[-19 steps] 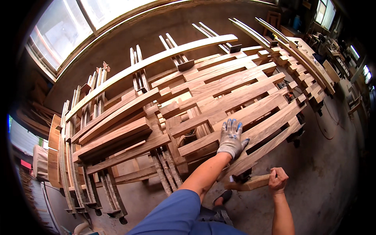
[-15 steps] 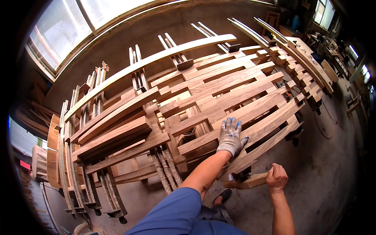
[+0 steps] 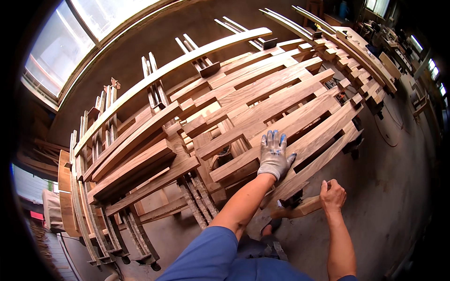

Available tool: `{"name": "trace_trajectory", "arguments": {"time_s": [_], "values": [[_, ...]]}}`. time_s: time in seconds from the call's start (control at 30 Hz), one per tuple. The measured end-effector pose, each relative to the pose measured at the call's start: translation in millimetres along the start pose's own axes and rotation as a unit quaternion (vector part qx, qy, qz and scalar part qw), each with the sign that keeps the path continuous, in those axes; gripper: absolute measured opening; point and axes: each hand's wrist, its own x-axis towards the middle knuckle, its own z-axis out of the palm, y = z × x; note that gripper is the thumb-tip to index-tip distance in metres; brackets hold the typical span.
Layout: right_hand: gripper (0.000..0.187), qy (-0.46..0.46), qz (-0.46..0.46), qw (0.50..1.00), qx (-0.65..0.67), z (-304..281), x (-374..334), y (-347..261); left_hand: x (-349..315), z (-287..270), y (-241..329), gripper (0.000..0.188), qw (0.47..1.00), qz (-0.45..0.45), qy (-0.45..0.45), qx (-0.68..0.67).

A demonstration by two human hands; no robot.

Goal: The person assembles a large wooden structure by placing and aligning wooden planks into a jig. They use a hammer to tap the planks into position and secure them with clamps. The person moves around the workshop to retrieve additional planks and tools as needed.

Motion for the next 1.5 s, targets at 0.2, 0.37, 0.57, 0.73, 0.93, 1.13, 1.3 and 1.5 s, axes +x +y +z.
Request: {"name": "trace_trajectory", "arguments": {"time_s": [0.2,0.37,0.57,0.73,0.93,1.13,1.3,1.5], "values": [[0.029,-0.020,0.018,1.000,0.012,10,24,20,1,1,2,0.089,1.000,0.008,-0.006,-0.001],[0.030,-0.052,0.019,0.998,0.014,22,40,37,3,2,2,0.089,1.000,0.009,-0.009,-0.001],[0.030,-0.094,0.025,0.995,0.007,25,51,40,5,8,0,0.088,1.000,0.011,0.016,-0.008],[0.029,-0.097,0.025,0.995,0.020,35,57,53,5,16,0,0.089,0.999,0.026,0.027,-0.017],[0.028,-0.119,0.018,0.992,0.030,46,65,63,6,23,-4,0.086,0.998,0.042,0.039,-0.019],[0.029,-0.137,0.029,0.989,0.047,58,72,70,3,17,-3,0.085,0.999,0.037,0.037,-0.016],[0.029,-0.158,0.035,0.985,0.065,66,76,80,5,17,1,0.087,0.999,0.036,0.020,-0.005],[0.033,-0.182,0.047,0.979,0.080,79,86,85,5,27,-6,0.076,0.996,0.020,0.070,-0.052]]}}
